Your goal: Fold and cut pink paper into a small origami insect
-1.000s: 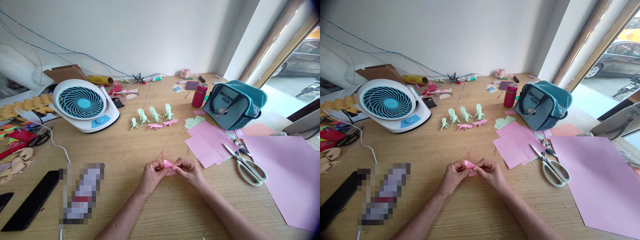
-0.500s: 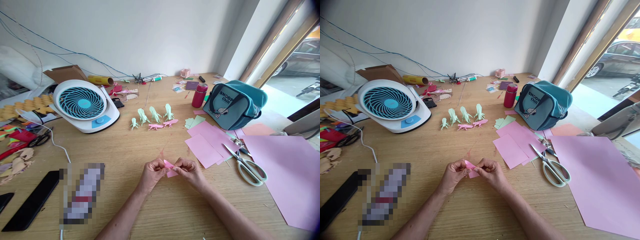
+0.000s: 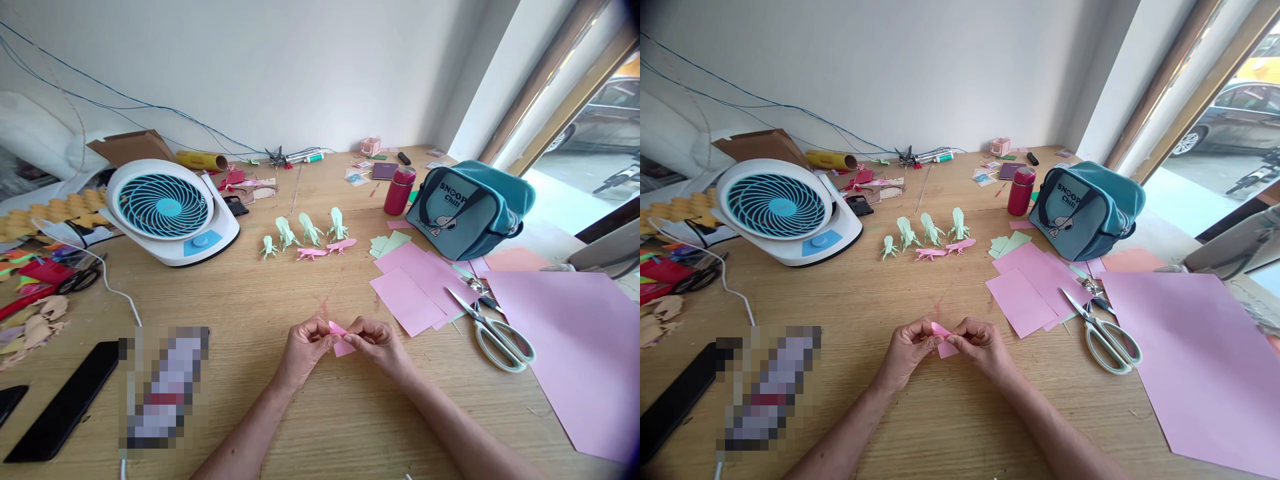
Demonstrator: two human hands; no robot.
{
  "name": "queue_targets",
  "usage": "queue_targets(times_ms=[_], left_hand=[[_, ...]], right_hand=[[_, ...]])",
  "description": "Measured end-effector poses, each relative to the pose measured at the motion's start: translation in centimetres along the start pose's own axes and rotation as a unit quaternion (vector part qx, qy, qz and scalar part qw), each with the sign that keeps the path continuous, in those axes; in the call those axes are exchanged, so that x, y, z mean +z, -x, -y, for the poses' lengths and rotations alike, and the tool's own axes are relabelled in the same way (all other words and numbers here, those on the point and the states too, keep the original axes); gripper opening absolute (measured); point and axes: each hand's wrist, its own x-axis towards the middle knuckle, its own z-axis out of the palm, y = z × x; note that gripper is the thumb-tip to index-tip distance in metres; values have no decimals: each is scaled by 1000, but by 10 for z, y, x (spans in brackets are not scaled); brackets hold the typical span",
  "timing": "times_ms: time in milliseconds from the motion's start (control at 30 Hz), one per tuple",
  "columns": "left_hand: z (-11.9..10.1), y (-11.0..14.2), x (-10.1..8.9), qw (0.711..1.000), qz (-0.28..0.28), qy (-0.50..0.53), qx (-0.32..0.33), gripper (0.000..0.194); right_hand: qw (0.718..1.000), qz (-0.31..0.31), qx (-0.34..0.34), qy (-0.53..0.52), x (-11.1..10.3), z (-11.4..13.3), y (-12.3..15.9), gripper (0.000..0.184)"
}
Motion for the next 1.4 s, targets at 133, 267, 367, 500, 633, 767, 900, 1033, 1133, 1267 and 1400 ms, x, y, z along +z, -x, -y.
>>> queue_targets(times_ms=[133, 267, 367, 500, 633, 767, 900, 1033, 1133, 1267, 1400], left_hand=[[-3, 0, -1, 1000, -1, -7, -4, 34], [1, 0, 1, 1000, -17, -10, 3, 38], [5, 0, 2, 1000, -21, -9, 6, 36], [6, 0, 2, 1000, -14, -1, -1, 33], [3, 0, 0, 1000, 9, 22, -18, 33], [2, 0, -1, 999, 10, 27, -31, 36], [3, 0, 0, 1000, -5, 15, -23, 37], [2, 0, 3, 1000, -14, 6, -14, 33], [1, 0, 2, 1000, -6, 9, -17, 32], [-1, 0, -1, 1000, 3, 16, -20, 32], [-2, -1, -1, 1000, -3, 12, -11, 33]], right_hand=[[1000, 9, -5, 16, 0, 4, 0, 32], [1000, 1, 7, 12, 2, 1, 0, 32], [1000, -7, 15, 5, 4, -2, 0, 32], [1000, -8, 6, 9, 3, 0, 1, 31], [1000, 2, 8, 6, 2, 3, 0, 32], [1000, 6, 9, 9, 1, 2, -1, 33], [1000, 4, 16, 8, 3, 0, -1, 33], [1000, 1, 16, 18, 4, 1, 0, 32], [999, 1, 2, 35, 4, 3, 0, 33], [999, 8, -4, 38, 3, 5, 0, 33], [1000, 9, 9, 26, 4, 3, 0, 33]])
